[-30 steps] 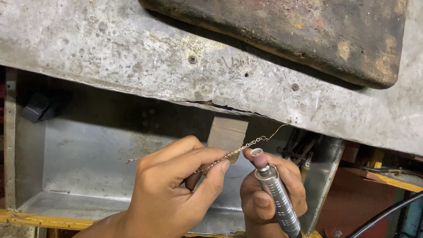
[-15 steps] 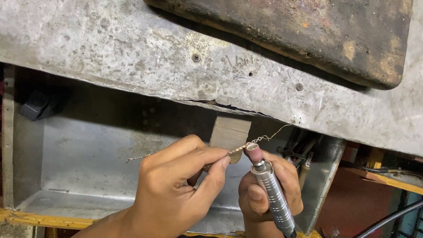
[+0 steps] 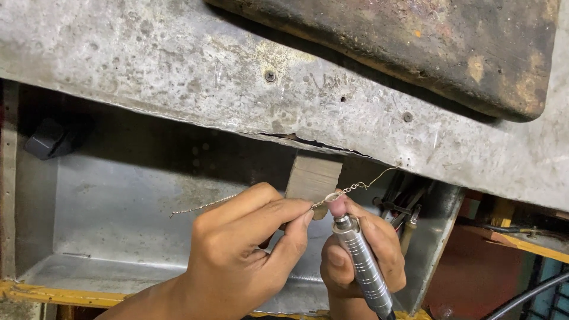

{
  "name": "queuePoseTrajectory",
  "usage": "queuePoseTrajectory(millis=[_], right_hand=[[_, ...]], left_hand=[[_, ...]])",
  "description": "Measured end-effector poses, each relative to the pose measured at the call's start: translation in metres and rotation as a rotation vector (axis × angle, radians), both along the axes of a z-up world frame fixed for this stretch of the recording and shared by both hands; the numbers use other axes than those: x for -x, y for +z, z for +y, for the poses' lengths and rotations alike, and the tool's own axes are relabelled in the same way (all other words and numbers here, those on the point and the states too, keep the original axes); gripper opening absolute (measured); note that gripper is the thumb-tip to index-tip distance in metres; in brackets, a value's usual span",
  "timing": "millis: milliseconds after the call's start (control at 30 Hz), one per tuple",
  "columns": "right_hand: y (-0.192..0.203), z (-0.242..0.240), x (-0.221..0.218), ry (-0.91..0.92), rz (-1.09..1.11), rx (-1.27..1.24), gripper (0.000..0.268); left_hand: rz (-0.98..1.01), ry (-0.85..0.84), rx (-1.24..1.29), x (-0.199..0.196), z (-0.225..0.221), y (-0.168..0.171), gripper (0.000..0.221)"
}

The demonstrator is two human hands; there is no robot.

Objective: Polishing a thin metal jewelry chain using a handheld rotary tool at a workshop bench.

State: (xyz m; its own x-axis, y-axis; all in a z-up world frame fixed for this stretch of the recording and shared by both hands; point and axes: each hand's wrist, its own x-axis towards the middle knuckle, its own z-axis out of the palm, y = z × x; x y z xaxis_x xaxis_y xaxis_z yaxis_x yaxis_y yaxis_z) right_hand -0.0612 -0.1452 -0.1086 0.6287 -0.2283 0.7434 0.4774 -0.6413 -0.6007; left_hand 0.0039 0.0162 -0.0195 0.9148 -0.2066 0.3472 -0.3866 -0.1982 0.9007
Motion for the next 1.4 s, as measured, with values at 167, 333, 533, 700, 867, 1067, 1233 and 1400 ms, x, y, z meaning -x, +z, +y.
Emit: queuePoseTrajectory(millis=[167,333,533,700,867,1067,1233,1400], right_hand=[[-0.005,0.001,0.001,-0.048,-0.008,0.009,0.036],[-0.008,-0.003,0.005,0.073,0.02,-0.052,0.034],[-0.004,-0.002,0.002,0.1,0.021,-0.028,0.035],[-0.008,-0.004,0.002,0.098,-0.024,-0.073,0.034],[-0.012,-0.006,-0.006,-0.058,-0.071,0.054,0.037],[-0.013,-0.001,-0.002,-0.203,-0.079,0.021,0.04],[-0.004,0.0,0.001,-0.019,-0.019,-0.03,0.034],[-0.001,-0.001,0.001,0.038,0.006,-0.003,0.034]], left_hand=[[0.0,0.007,-0.011,0.001,0.0,-0.003,0.009],[0.005,0.012,-0.012,0.0,0.0,-0.001,0.009],[0.018,0.001,-0.005,0.0,0.001,0.0,0.008],[0.03,0.008,-0.003,0.0,0.0,0.0,0.009],[0.025,0.008,-0.01,0.0,0.0,0.0,0.01],[0.041,0.004,-0.006,0.0,0.0,0.0,0.011],[0.025,0.002,0.001,0.0,-0.001,-0.001,0.009],[-0.009,0.019,-0.013,0.001,-0.001,-0.002,0.01]])
